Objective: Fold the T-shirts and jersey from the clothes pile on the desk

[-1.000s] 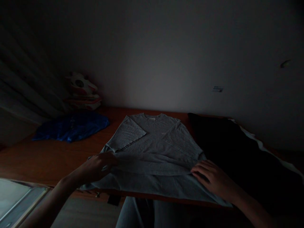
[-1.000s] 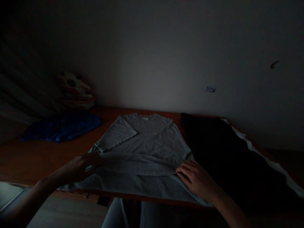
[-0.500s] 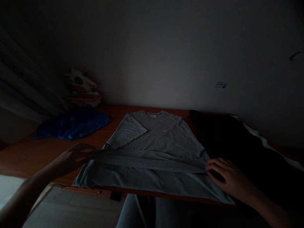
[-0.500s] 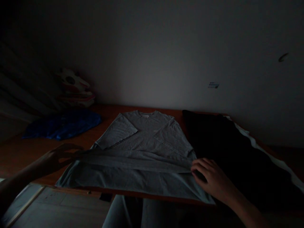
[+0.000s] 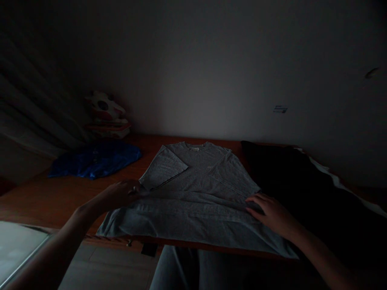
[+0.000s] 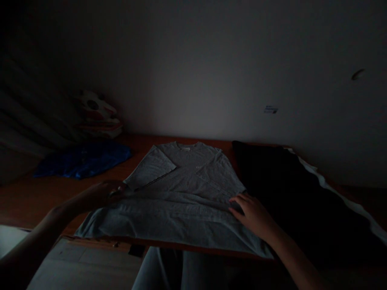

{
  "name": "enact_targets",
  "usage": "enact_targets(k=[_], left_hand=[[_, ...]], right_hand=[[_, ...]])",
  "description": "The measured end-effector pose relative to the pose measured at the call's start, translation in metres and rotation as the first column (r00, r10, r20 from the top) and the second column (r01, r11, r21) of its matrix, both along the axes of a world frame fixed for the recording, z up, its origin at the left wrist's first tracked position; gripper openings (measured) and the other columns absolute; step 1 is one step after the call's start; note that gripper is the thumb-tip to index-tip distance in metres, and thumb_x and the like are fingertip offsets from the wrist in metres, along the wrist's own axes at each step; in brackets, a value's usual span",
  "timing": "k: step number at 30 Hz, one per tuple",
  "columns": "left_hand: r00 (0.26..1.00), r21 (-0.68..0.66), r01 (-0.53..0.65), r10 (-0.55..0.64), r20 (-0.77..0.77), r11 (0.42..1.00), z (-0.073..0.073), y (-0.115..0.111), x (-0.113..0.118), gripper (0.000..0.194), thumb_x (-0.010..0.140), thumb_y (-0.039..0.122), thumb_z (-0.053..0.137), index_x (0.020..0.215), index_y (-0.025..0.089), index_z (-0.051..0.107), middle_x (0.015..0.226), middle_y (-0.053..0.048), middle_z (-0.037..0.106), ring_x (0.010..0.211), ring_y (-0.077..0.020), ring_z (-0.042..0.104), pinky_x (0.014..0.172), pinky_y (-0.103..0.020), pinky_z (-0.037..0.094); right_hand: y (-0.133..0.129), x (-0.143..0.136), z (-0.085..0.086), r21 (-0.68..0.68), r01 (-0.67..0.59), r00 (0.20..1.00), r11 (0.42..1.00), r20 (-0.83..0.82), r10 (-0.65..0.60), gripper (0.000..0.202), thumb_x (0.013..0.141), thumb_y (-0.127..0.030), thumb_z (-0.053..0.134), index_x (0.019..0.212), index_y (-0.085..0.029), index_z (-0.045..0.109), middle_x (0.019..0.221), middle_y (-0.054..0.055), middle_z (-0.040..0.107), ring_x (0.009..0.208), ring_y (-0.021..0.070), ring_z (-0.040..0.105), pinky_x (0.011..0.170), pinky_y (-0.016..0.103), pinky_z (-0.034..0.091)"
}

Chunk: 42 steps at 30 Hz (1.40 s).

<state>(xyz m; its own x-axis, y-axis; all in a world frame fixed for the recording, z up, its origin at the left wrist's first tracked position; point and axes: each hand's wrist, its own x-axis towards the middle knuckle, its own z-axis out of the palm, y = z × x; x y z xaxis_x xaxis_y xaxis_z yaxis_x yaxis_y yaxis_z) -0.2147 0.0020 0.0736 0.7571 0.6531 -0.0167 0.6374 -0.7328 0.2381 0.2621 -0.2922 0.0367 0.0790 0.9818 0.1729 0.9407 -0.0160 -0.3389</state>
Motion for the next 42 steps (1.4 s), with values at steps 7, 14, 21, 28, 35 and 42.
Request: enact_targets(k=[7, 14, 21, 28, 35, 42], left_hand=[[0.999, -0.148, 0.0, -0.005, -0.035, 0.989, 0.0, 0.004, 0.002, 0.039, 0.084, 0.034, 0.055, 0.118, 0.019, 0.069, 0.097, -0.009, 0.076, 0.08, -0.0229, 0.072, 0.071, -0.03, 0.055], [0.994, -0.073, 0.081, -0.076, 0.075, 0.994, 0.0, 0.006, -0.021, 0.025, 0.088, 0.034, 0.053, 0.092, 0.018, 0.071, 0.089, -0.006, 0.074, 0.078, -0.0188, 0.069, 0.072, -0.026, 0.053], [0.992, -0.037, 0.126, -0.125, 0.035, 0.991, -0.001, -0.003, -0.032, 0.023, 0.085, 0.033, 0.058, 0.096, 0.021, 0.073, 0.096, -0.006, 0.075, 0.084, -0.0189, 0.071, 0.079, -0.026, 0.054], [0.985, -0.021, 0.166, -0.165, 0.058, 0.986, -0.008, -0.004, -0.023, 0.028, 0.089, 0.045, 0.064, 0.103, 0.024, 0.075, 0.106, -0.007, 0.075, 0.095, -0.0216, 0.071, 0.087, -0.029, 0.055], [0.99, -0.168, 0.141, -0.137, 0.035, 0.976, -0.002, -0.007, -0.008, 0.03, 0.088, 0.042, 0.064, 0.107, 0.021, 0.074, 0.097, -0.006, 0.075, 0.082, -0.0193, 0.069, 0.074, -0.027, 0.055], [0.991, -0.093, 0.133, -0.129, 0.044, 0.987, 0.002, -0.011, -0.009, 0.017, 0.084, 0.029, 0.06, 0.094, 0.02, 0.071, 0.092, -0.004, 0.072, 0.08, -0.0172, 0.067, 0.075, -0.026, 0.051]], right_hand=[[0.007, -0.002, 0.003, -0.103, -0.047, 0.996, 0.994, -0.074, 0.04, 0.013, 0.088, -0.022, 0.057, 0.09, -0.023, 0.07, 0.08, 0.003, 0.068, 0.072, 0.0174, 0.067, 0.069, 0.03, 0.053], [-0.009, -0.006, 0.006, -0.043, -0.056, 0.991, 0.998, -0.127, 0.05, 0.013, 0.082, -0.015, 0.053, 0.087, -0.024, 0.061, 0.099, 0.005, 0.074, 0.091, 0.0197, 0.071, 0.085, 0.035, 0.054], [-0.021, -0.008, 0.016, -0.162, -0.066, 0.977, 0.985, -0.212, 0.031, 0.013, 0.089, -0.038, 0.063, 0.091, -0.026, 0.067, 0.096, 0.003, 0.074, 0.092, 0.0211, 0.07, 0.087, 0.036, 0.053], [-0.011, -0.005, 0.017, -0.219, -0.06, 0.971, 0.974, -0.24, 0.006, 0.015, 0.089, -0.038, 0.062, 0.093, -0.024, 0.068, 0.093, 0.004, 0.073, 0.089, 0.0199, 0.068, 0.084, 0.034, 0.051], [-0.01, -0.003, 0.017, -0.154, -0.095, 0.996, 0.983, -0.015, 0.093, 0.001, 0.084, -0.027, 0.069, 0.084, -0.027, 0.07, 0.081, 0.0, 0.068, 0.082, 0.0208, 0.066, 0.086, 0.041, 0.048], [-0.02, -0.005, 0.016, 0.032, -0.122, 0.991, 0.992, 0.057, 0.12, 0.009, 0.091, -0.022, 0.058, 0.086, -0.026, 0.064, 0.082, 0.001, 0.067, 0.077, 0.0184, 0.066, 0.072, 0.033, 0.052]])
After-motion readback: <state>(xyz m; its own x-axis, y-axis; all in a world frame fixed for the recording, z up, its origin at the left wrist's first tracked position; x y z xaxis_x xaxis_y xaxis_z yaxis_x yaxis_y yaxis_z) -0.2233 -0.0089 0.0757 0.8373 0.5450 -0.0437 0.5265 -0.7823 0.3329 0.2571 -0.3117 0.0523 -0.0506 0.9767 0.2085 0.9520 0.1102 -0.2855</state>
